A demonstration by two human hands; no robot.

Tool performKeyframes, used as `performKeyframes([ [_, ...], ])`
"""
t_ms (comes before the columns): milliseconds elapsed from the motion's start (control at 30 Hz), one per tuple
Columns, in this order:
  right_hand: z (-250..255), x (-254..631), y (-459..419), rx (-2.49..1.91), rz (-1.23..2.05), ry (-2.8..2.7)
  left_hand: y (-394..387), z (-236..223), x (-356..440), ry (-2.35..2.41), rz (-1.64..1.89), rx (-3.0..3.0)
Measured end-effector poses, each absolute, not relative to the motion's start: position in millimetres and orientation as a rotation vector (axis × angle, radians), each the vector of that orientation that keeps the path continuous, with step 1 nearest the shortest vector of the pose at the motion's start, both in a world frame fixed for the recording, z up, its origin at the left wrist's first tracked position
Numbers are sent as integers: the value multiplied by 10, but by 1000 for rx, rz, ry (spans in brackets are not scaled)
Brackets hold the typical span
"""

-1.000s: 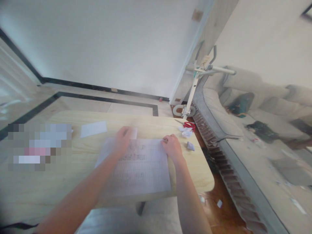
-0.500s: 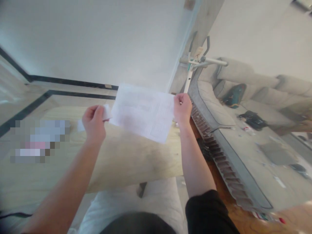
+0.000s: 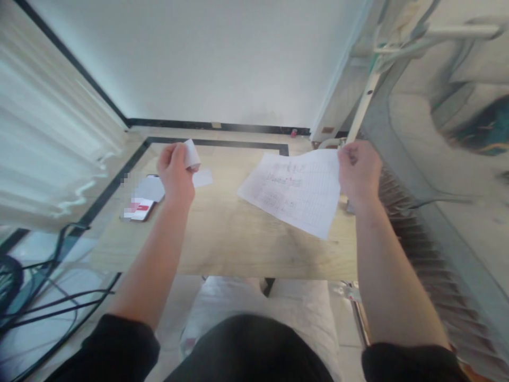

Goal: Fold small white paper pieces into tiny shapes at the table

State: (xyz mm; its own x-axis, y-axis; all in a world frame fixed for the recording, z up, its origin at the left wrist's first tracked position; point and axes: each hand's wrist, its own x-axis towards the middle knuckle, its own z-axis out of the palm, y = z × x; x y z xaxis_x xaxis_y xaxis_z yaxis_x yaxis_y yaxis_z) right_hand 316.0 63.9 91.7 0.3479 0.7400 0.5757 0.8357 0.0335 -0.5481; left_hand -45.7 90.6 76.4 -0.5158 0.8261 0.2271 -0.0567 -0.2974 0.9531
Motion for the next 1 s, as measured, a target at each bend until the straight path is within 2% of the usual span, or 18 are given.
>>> performKeyframes([
  [300, 504, 3015, 606, -1693, 91, -1499, 859, 590, -393, 1286, 1692, 1115],
  [667, 75, 2792, 594, -1687, 301, -1647, 706, 459, 144, 1228, 1383, 1294],
  [1000, 73, 2745, 504, -1755, 284, -1781, 652, 153, 356, 1288, 1247, 1336],
])
